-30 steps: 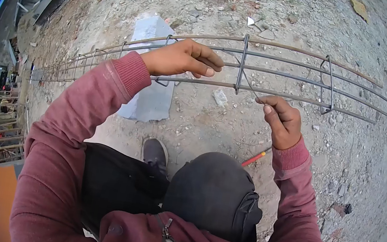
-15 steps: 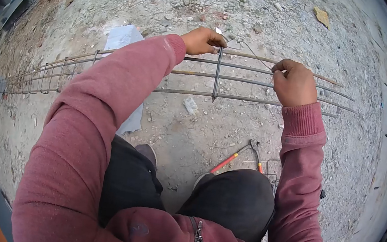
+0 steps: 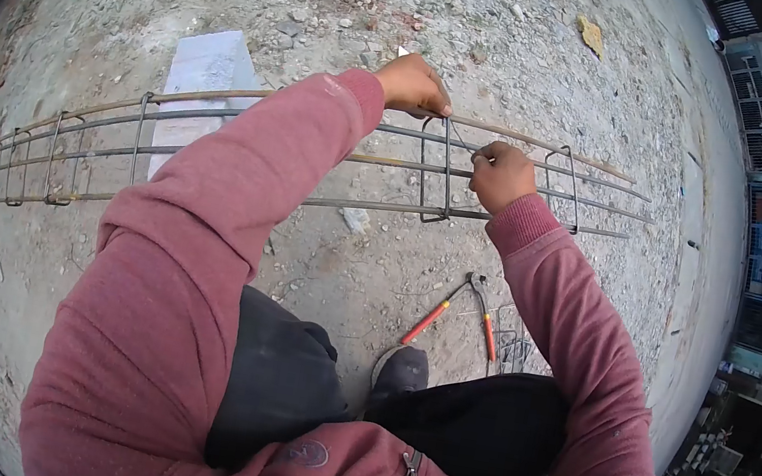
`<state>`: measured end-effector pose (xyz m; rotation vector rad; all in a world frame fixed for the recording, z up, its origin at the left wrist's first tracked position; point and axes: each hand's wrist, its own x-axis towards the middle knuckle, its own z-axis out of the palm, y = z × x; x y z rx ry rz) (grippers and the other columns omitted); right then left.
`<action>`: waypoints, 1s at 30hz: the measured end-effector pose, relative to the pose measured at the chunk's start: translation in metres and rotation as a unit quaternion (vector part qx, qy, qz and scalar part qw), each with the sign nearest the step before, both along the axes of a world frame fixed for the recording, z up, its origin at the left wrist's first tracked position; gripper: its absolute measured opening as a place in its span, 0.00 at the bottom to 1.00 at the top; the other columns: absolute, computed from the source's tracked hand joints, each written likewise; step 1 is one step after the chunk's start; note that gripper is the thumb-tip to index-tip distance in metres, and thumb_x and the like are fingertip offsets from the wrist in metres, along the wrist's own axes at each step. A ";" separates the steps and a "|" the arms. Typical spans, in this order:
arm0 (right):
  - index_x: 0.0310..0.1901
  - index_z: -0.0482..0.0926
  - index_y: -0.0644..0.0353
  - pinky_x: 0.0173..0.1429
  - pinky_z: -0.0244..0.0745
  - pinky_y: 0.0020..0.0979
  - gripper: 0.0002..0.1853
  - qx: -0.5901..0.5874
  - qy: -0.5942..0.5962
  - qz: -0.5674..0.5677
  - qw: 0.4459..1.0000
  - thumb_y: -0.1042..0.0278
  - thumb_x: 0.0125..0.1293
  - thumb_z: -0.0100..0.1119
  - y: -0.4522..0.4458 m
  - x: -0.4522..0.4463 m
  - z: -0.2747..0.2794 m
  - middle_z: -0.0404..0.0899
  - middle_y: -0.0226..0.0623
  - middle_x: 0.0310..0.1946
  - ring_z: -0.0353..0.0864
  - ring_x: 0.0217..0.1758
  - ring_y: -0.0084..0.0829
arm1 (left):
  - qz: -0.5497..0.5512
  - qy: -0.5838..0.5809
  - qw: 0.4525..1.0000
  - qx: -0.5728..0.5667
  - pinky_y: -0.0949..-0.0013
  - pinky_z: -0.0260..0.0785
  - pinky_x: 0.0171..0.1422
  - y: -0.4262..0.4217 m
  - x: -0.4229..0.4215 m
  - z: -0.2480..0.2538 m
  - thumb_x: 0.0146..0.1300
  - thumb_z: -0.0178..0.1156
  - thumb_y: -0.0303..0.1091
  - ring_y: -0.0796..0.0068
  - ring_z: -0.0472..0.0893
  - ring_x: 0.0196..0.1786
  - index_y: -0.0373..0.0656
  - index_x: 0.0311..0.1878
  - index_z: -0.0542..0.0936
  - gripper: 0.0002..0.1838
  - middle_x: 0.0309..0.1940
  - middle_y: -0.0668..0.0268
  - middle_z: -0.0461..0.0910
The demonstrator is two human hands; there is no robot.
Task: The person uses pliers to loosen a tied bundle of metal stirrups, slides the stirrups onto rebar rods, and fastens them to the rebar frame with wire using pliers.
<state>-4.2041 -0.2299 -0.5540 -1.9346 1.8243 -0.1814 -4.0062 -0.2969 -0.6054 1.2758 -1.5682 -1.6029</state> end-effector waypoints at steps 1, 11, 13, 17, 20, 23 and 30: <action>0.32 0.80 0.64 0.48 0.73 0.39 0.11 -0.005 -0.008 -0.011 1.000 0.67 0.55 0.50 -0.004 0.008 -0.005 0.79 0.53 0.31 0.79 0.39 0.48 | 0.015 -0.036 0.997 0.063 0.74 0.72 0.37 0.002 0.000 0.009 0.50 0.67 0.31 0.77 0.79 0.32 0.37 0.36 0.83 0.10 0.27 0.66 0.81; 0.31 0.80 0.64 0.47 0.73 0.40 0.10 -0.081 0.028 -0.024 0.996 0.67 0.54 0.51 -0.011 0.040 -0.012 0.79 0.54 0.31 0.79 0.39 0.49 | 0.063 0.058 0.993 -0.075 0.73 0.73 0.42 0.001 -0.002 -0.007 0.41 0.68 0.23 0.75 0.80 0.34 0.33 0.35 0.82 0.13 0.34 0.61 0.82; 0.31 0.79 0.64 0.47 0.73 0.40 0.11 -0.062 0.023 -0.031 0.997 0.67 0.54 0.51 -0.013 0.039 -0.014 0.78 0.54 0.31 0.79 0.39 0.50 | 0.059 0.115 0.991 -0.024 0.74 0.75 0.41 0.005 0.001 0.001 0.48 0.63 0.24 0.74 0.81 0.35 0.34 0.37 0.81 0.10 0.32 0.61 0.81; 0.31 0.79 0.64 0.47 0.73 0.41 0.10 -0.047 0.013 -0.031 0.998 0.67 0.54 0.50 -0.013 0.036 -0.012 0.78 0.54 0.31 0.79 0.39 0.50 | 0.049 0.188 0.975 0.112 0.73 0.77 0.39 0.006 0.013 0.025 0.61 0.52 0.32 0.73 0.81 0.34 0.38 0.45 0.78 0.12 0.32 0.61 0.80; 0.31 0.79 0.64 0.47 0.73 0.41 0.10 -0.063 0.037 -0.015 0.997 0.67 0.54 0.50 -0.010 0.037 -0.008 0.78 0.54 0.31 0.79 0.39 0.50 | 0.049 0.203 0.971 0.121 0.74 0.77 0.38 0.010 0.014 0.031 0.61 0.52 0.32 0.73 0.81 0.34 0.39 0.48 0.76 0.14 0.33 0.61 0.80; 0.31 0.80 0.63 0.47 0.73 0.41 0.10 -0.053 0.065 0.007 0.996 0.67 0.54 0.51 -0.005 0.037 -0.003 0.79 0.54 0.31 0.79 0.39 0.50 | 0.043 0.196 0.976 0.087 0.75 0.77 0.37 0.009 0.009 0.019 0.58 0.56 0.28 0.75 0.81 0.33 0.39 0.49 0.75 0.15 0.33 0.61 0.80; 0.31 0.79 0.62 0.47 0.74 0.43 0.09 -0.055 0.114 0.041 0.991 0.67 0.53 0.52 -0.004 0.033 -0.002 0.79 0.53 0.31 0.79 0.39 0.49 | 0.059 0.198 0.975 0.075 0.74 0.77 0.36 0.006 0.000 0.006 0.47 0.62 0.17 0.75 0.81 0.31 0.34 0.41 0.78 0.15 0.29 0.60 0.80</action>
